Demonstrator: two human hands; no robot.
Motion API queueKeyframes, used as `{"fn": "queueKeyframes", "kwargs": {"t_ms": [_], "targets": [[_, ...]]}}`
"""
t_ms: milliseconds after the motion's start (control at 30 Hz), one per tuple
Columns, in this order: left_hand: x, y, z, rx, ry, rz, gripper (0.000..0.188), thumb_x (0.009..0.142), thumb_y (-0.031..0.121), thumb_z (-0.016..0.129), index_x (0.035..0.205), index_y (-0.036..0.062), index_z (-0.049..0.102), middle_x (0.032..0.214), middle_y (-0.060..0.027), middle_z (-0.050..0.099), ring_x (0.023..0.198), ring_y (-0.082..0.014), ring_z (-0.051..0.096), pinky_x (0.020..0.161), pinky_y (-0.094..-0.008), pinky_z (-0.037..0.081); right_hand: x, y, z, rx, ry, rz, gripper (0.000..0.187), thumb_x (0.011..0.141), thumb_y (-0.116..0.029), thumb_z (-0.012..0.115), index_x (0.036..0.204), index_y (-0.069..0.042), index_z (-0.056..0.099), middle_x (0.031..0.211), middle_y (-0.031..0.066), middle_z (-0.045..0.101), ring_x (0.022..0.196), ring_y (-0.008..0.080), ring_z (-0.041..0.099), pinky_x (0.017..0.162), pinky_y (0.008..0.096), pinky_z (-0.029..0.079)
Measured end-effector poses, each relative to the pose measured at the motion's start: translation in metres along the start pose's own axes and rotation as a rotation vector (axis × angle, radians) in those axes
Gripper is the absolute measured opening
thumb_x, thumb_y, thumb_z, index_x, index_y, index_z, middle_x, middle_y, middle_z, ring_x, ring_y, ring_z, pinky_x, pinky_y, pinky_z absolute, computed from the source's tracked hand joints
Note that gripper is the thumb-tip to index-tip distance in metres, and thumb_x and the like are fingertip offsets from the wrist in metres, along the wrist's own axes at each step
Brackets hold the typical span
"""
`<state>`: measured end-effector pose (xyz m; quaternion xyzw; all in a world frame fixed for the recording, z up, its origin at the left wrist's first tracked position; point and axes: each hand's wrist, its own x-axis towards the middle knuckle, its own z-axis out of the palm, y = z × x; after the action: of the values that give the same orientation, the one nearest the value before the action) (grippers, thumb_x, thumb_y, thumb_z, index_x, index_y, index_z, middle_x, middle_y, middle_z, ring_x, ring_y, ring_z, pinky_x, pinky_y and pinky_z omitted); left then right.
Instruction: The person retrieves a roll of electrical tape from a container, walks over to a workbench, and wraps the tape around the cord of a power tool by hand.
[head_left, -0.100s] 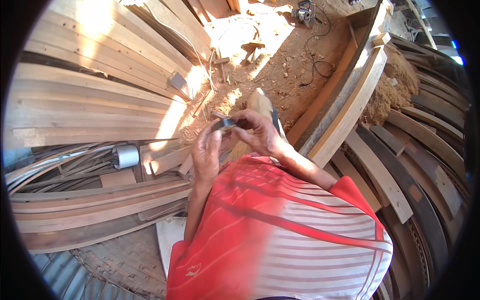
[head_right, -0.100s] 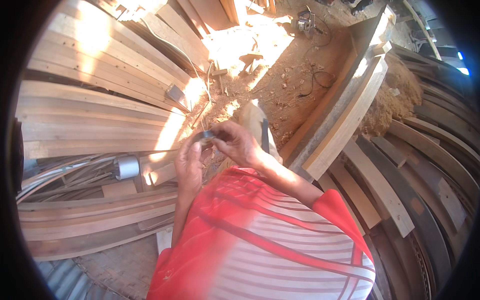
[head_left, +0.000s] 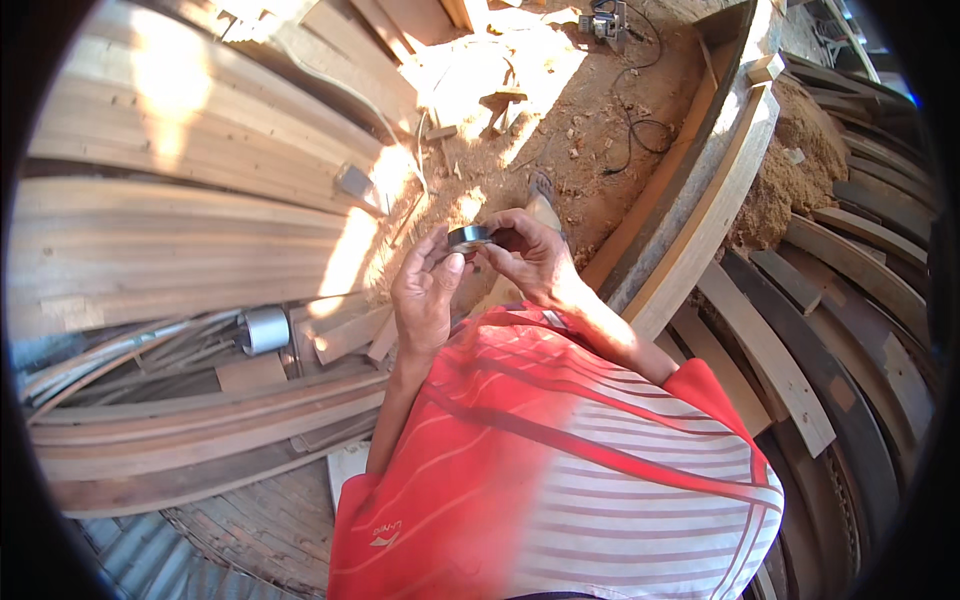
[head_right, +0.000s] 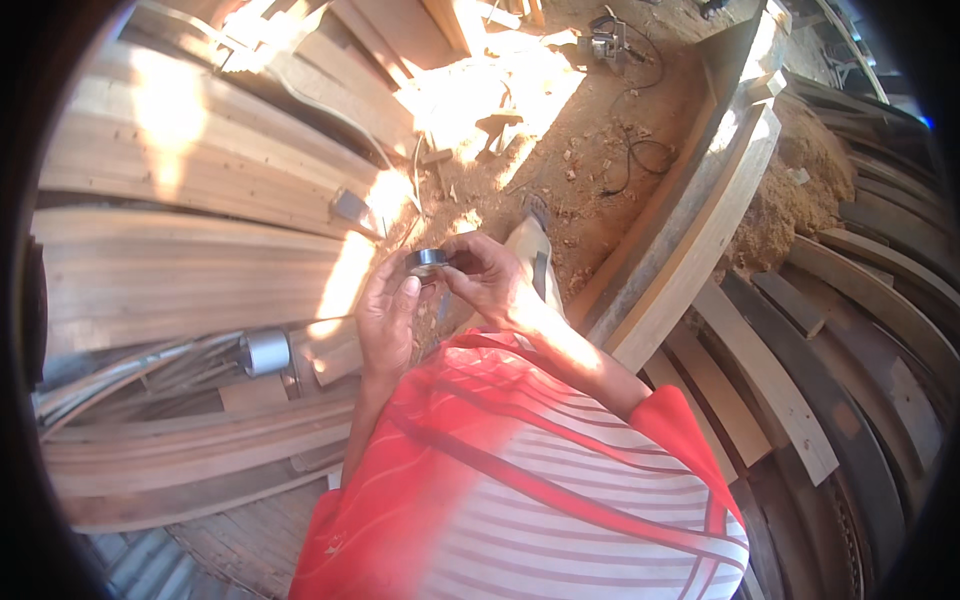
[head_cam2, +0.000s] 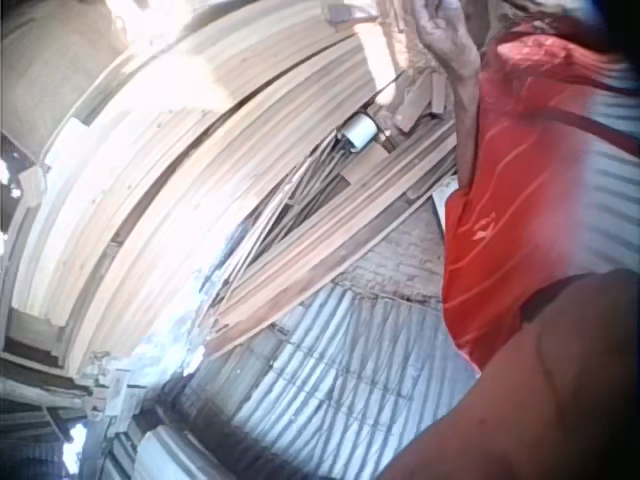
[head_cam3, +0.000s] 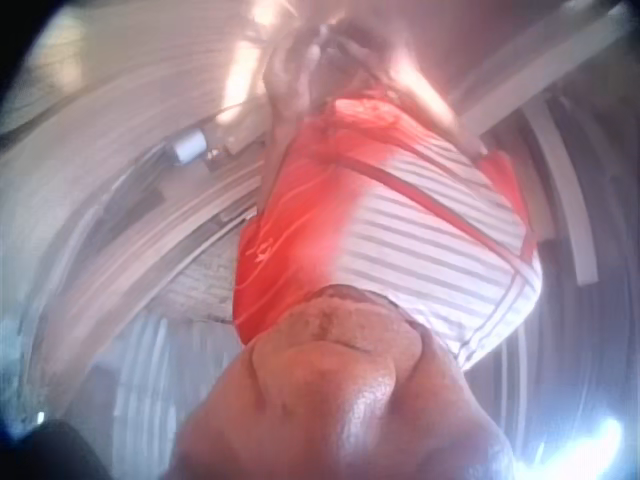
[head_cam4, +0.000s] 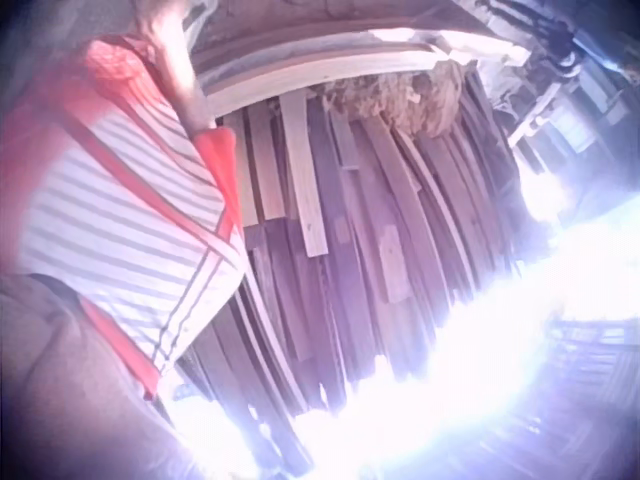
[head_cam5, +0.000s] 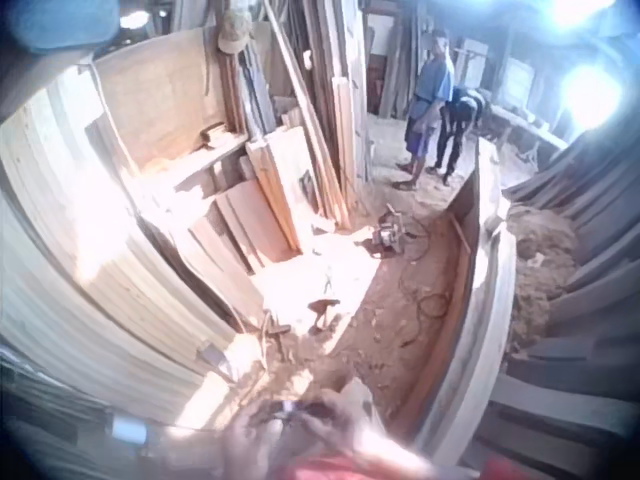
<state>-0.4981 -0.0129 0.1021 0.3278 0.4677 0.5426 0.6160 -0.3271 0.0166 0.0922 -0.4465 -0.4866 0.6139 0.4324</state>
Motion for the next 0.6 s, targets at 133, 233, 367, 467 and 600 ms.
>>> {"fn": "queueKeyframes", "kwargs": {"t_ms": [133,233,367,467,600], "targets": [[0.088,-0.002,0.080,0.065,-0.102,-0.021,0.041,0.098,0.012,0.068,0.130,-0.0044,0.051,0.120,-0.0143,0.064,0.108,-0.0189,0.065,0.090,-0.0321,0.059,0.050,-0.004,-0.093,-0.024,0.132,-0.077,0.025,0.094,-0.002,0.069,0.117,-0.001,0.061,0.102,0.0053,0.067,0.093,0.0123,0.068,0.084,0.0264,0.055],[0.168,-0.019,0.159,0.078,-0.183,-0.052,0.036,0.098,0.013,0.069,0.125,-0.0030,0.053,0.116,-0.0135,0.066,0.107,-0.0185,0.066,0.090,-0.0317,0.060,0.087,-0.017,-0.184,-0.330,0.217,-0.341,0.033,0.087,0.001,0.072,0.118,-0.004,0.062,0.102,0.0094,0.063,0.091,0.0166,0.066,0.080,0.0289,0.056],[0.241,-0.018,0.226,0.308,-0.337,-0.173,0.029,0.098,0.016,0.069,0.119,-0.0016,0.059,0.113,-0.0133,0.069,0.102,-0.0176,0.069,0.085,-0.0305,0.061,0.129,-0.048,-0.274,-0.476,0.273,-0.508,0.035,0.081,0.004,0.073,0.113,-0.005,0.063,0.106,0.0131,0.063,0.097,0.0326,0.066,0.080,0.0380,0.056],[0.296,-0.028,0.278,0.237,-0.478,-0.331,0.025,0.099,0.015,0.066,0.117,-0.0005,0.060,0.111,-0.0116,0.069,0.101,-0.0223,0.071,0.086,-0.0333,0.062,0.139,-0.084,-0.333,-0.477,0.330,-0.356,0.035,0.083,0.005,0.073,0.115,-0.004,0.063,0.108,0.0145,0.064,0.094,0.0320,0.068,0.077,0.0377,0.058],[0.354,-0.036,0.342,0.256,-0.547,-0.369,0.022,0.098,0.015,0.069,0.112,-0.0022,0.065,0.105,-0.0119,0.071,0.093,-0.0193,0.072,0.085,-0.0320,0.062,0.158,-0.102,-0.385,-0.625,0.487,-0.352,0.031,0.085,0.004,0.073,0.114,-0.004,0.064,0.108,0.0146,0.065,0.091,0.0303,0.069,0.074,0.0371,0.058]]}}
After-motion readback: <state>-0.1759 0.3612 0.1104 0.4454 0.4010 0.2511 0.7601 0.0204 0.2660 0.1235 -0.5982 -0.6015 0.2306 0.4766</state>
